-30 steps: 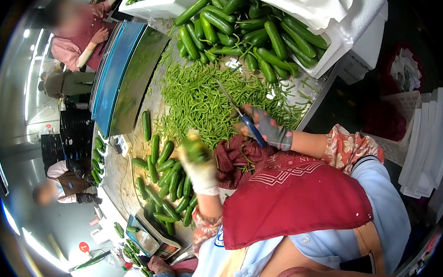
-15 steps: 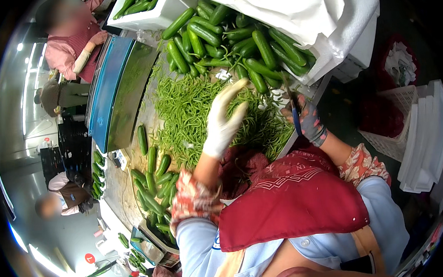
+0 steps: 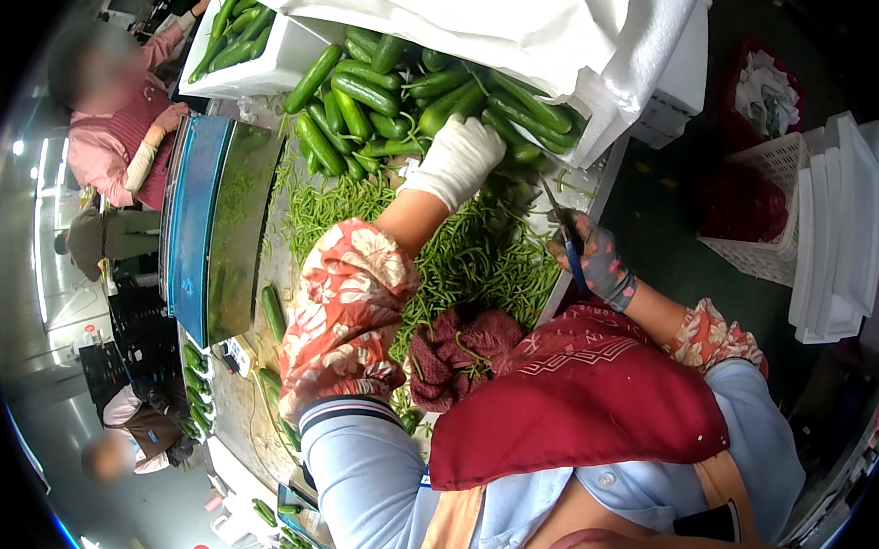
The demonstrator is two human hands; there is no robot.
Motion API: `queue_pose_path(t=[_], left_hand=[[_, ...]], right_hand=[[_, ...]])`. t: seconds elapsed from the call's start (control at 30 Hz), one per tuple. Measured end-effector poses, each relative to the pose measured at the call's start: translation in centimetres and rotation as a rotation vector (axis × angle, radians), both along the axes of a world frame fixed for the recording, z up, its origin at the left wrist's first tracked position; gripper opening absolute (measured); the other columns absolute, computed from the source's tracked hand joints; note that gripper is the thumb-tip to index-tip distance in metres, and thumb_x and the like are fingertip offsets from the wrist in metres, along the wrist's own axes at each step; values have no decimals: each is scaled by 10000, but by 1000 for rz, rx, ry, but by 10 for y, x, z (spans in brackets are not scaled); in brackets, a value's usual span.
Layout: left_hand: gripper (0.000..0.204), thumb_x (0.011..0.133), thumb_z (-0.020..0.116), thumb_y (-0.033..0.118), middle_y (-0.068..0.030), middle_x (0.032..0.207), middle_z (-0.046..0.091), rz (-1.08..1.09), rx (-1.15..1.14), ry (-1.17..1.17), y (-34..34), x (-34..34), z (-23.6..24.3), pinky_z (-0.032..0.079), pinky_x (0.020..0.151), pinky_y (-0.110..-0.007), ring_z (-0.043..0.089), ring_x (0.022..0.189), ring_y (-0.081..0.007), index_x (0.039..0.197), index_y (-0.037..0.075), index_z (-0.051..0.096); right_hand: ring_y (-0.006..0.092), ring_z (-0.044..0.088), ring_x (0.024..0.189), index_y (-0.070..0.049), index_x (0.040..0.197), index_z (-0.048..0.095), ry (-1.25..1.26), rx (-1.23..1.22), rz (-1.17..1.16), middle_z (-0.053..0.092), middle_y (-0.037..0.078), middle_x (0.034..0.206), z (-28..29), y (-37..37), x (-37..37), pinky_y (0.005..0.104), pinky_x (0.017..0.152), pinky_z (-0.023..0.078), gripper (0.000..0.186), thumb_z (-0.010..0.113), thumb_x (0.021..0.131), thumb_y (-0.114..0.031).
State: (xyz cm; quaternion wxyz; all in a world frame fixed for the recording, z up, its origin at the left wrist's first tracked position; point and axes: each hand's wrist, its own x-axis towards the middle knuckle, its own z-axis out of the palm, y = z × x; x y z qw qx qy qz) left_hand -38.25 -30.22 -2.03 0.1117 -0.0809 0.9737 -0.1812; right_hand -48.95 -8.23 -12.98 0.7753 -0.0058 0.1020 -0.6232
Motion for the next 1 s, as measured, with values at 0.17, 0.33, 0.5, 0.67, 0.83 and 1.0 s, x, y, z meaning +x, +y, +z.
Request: queue_pose_path(t=[0.17, 0.33, 0.5, 0.67, 0.83, 1.0], left_hand=[[319, 720, 622, 167, -37, 709, 588, 198, 223, 232, 33, 55, 22, 453, 617, -355, 594, 685, -220, 1036, 133, 589], [400, 639, 689, 194, -55, 699, 556, 359, 271, 460, 91, 112, 38, 431, 614, -374, 562, 653, -243, 1018, 123, 582], [384, 630, 699, 219, -47, 670, 546, 539, 268, 426, 139, 127, 34, 423, 610, -367, 556, 646, -231, 974, 98, 578], [464, 670, 712, 303, -55, 704, 556, 710, 303, 543, 164, 129, 14, 419, 638, -369, 551, 666, -238, 1077, 136, 564], [504, 671, 715, 298, -53, 715, 548, 707, 327, 593, 175, 136, 14, 420, 656, -371, 544, 676, -241, 1131, 172, 550], [514, 668, 717, 280, -47, 707, 535, 696, 326, 618, 180, 140, 15, 415, 664, -377, 540, 691, -237, 1140, 175, 546]], right_hand=[[107, 404, 449, -42, 883, 538, 28, -159, 28, 441, 74, 667, 4, -9, -2, 188, 350, 314, 277, 626, 828, -299], [69, 388, 451, -54, 978, 521, -161, -333, 203, 410, 34, 651, 42, -45, 18, 164, 368, 309, 284, 570, 868, -311], [65, 391, 405, -18, 1171, 441, -159, -109, 189, 430, 89, 645, 55, -54, 63, 163, 327, 364, 414, 433, 935, -357], [74, 400, 399, 24, 1141, 423, -377, 140, 260, 434, 117, 728, -1, -49, 66, 151, 285, 349, 424, 470, 913, -331], [93, 374, 468, 18, 1045, 484, 813, 84, 149, 409, 43, 697, 69, -42, 75, 176, 416, 357, 287, 417, 934, -238], [53, 378, 498, 9, 1120, 465, -90, -90, 171, 407, 26, 684, 55, -34, 77, 144, 452, 356, 286, 326, 961, -184]])
